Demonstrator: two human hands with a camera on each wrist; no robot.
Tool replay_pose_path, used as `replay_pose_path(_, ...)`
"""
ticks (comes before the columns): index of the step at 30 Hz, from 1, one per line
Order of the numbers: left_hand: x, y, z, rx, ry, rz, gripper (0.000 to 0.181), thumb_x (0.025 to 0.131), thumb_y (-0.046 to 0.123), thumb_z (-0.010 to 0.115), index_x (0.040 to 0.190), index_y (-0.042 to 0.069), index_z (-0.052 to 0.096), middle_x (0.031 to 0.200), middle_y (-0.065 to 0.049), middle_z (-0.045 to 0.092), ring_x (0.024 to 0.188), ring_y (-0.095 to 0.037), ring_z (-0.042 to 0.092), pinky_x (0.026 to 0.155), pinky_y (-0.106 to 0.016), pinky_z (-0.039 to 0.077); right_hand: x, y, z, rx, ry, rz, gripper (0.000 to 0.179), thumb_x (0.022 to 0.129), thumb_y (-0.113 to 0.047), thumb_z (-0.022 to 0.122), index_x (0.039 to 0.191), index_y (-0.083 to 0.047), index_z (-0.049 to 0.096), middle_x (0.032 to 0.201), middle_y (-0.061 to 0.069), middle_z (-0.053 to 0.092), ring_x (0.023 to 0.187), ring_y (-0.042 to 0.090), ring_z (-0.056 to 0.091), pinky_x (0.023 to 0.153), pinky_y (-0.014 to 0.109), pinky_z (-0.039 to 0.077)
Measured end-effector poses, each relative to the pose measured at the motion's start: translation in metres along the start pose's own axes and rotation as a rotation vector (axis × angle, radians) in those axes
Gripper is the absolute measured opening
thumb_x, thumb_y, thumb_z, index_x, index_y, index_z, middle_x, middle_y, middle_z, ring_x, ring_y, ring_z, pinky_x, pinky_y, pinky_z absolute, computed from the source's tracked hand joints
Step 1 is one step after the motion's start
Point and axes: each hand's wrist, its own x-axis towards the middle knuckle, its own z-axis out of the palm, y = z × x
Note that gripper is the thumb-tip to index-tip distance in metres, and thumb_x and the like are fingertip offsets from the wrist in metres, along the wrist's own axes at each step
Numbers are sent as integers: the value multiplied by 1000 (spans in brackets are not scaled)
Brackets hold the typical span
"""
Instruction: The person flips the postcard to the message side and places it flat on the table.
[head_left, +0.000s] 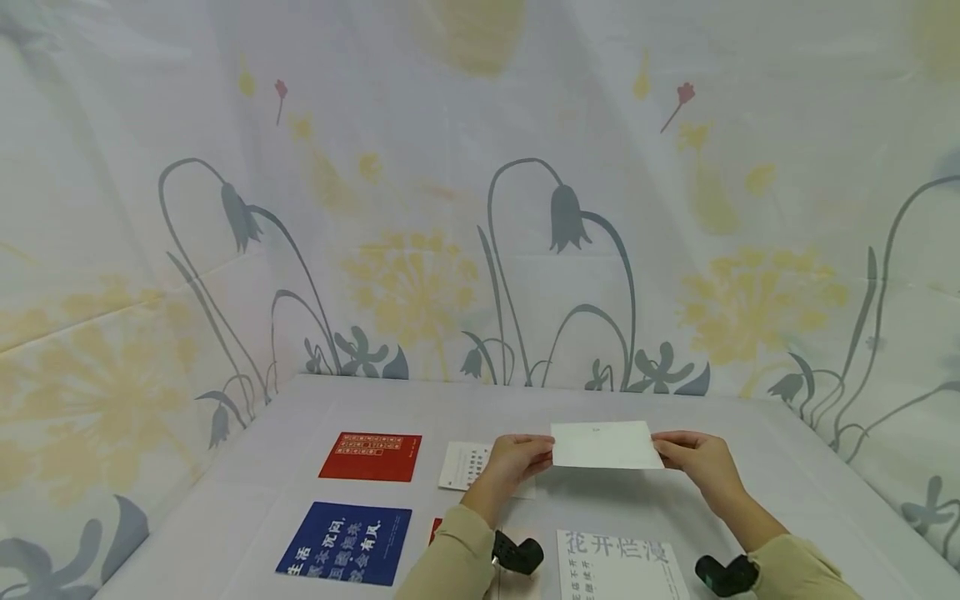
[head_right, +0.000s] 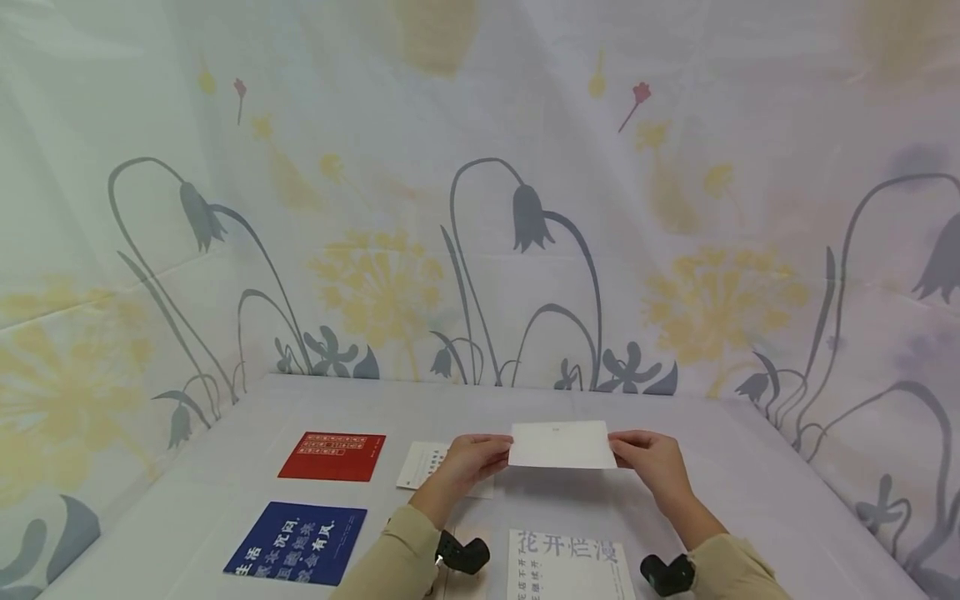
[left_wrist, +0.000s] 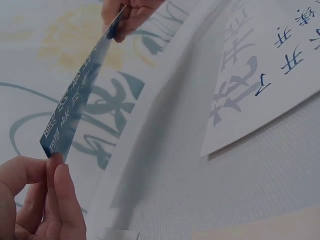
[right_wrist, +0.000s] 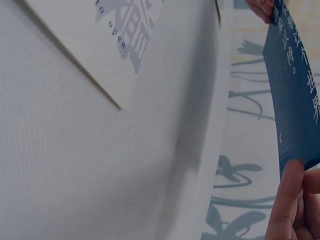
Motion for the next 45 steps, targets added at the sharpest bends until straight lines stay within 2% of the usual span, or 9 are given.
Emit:
replay_pose_path(5, -3, 1, 0, 60, -4, 25, 17, 85, 0, 64, 100, -9, 66, 86, -15, 67, 70, -14, 64, 67, -26, 55, 0, 2, 1, -53, -1, 15, 37, 88, -13, 63, 109, 16, 59, 93, 14, 67, 76, 17, 66, 65, 22, 53)
replay_pose_path(11, -4, -3, 0, 97, 9, 7, 18, 83, -1, 65, 101, -6, 66, 82, -9, 66, 66, -10, 62, 65, -23, 54, -2, 6, 2, -80, -7, 29, 37, 89, -10, 60, 114, 17, 56, 95, 16, 67, 72, 9, 64, 65, 22, 53)
replay_pose_path(21, -3, -7, 2, 158, 33, 25, 18, 81, -4, 65, 99, -7, 66, 83, -9, 64, 66, -11, 61, 65, -26, 55, 0, 10, 7, -85, -3, 59, 37, 85, -6, 63, 112, 18, 56, 88, 13, 67, 71, 14, 64, 62, 26, 54)
replay_pose_path(29, -4, -7, 4, 225, 45, -16, 20, 80, -3, 65, 100, -2, 67, 83, -7, 63, 67, -13, 61, 64, -27, 55, 2, 13, 9, -94, -16, 96, 37, 82, -3, 62, 111, 19, 55, 84, 10, 64, 70, 16, 62, 62, 28, 55)
replay_pose_path(36, -3, -9, 5, 253, 31, -26, 25, 76, -9, 67, 100, -3, 67, 80, -6, 65, 65, -14, 63, 61, -27, 55, 1, 15, 8, -122, -23, 120, 37, 81, -2, 62, 112, 18, 54, 84, 11, 63, 68, 14, 59, 59, 28, 54)
replay_pose_path(45, -3, -12, 7, 319, 50, -33, 28, 72, -14, 69, 98, -3, 67, 77, -5, 63, 63, -13, 61, 59, -26, 55, 0, 17, 7, -116, -57, 148, 38, 79, -1, 64, 110, 18, 55, 86, 11, 63, 65, 15, 58, 59, 28, 54)
